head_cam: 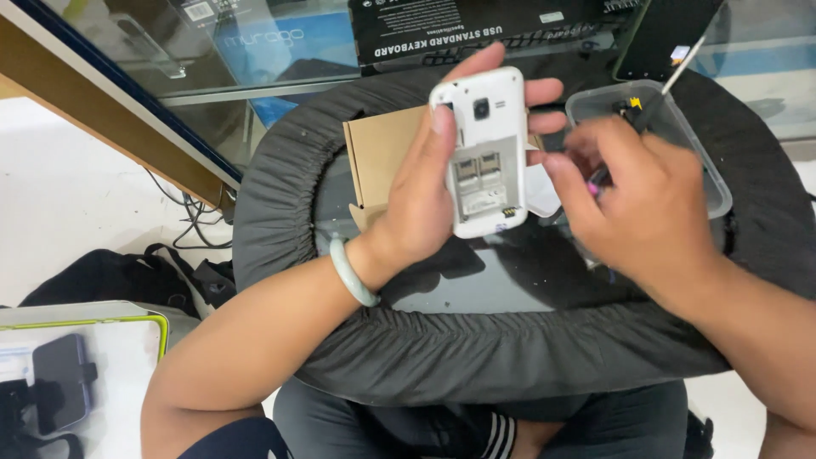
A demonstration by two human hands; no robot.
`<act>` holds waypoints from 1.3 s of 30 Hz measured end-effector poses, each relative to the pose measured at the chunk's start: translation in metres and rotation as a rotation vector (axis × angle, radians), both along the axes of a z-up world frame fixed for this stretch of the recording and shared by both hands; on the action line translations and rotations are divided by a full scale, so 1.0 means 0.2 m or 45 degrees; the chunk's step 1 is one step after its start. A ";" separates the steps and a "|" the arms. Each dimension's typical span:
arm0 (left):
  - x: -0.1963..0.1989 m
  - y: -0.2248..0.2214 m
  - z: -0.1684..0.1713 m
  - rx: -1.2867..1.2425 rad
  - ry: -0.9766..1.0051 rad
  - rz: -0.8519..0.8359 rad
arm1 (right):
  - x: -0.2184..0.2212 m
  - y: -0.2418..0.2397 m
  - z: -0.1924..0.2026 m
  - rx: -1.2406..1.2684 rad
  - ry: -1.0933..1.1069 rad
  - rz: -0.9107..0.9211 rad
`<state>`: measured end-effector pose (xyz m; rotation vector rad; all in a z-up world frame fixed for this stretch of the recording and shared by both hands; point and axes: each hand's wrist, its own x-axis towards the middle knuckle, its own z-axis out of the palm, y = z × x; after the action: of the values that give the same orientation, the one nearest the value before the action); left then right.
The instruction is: Cleaning and polishing the exterior surfaces and edges of a white smartphone and its removable back cover using a small tool.
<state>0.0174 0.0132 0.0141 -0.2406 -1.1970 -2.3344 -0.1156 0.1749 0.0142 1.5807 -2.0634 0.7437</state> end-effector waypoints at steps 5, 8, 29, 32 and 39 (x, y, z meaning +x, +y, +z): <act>0.02 0.00 -0.05 -0.176 0.038 -0.029 | 0.13 0.00 0.01 0.028 -0.563 0.274; 0.02 0.00 -0.04 -0.229 0.009 -0.069 | 0.14 -0.01 -0.04 0.008 -0.773 0.326; 0.04 0.01 0.00 -1.130 0.094 0.630 | 0.11 0.00 -0.03 -0.229 -0.675 0.400; 0.03 0.02 -0.02 -1.142 0.156 0.580 | 0.10 0.02 -0.02 -0.264 -0.694 0.379; 0.03 0.02 -0.02 -1.119 0.224 0.504 | 0.09 0.02 -0.02 -0.235 -0.719 0.382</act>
<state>0.0236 0.0166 0.0094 -0.4403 -1.8999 -1.3152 -0.0974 0.1789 0.0092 1.7319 -2.0460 1.5955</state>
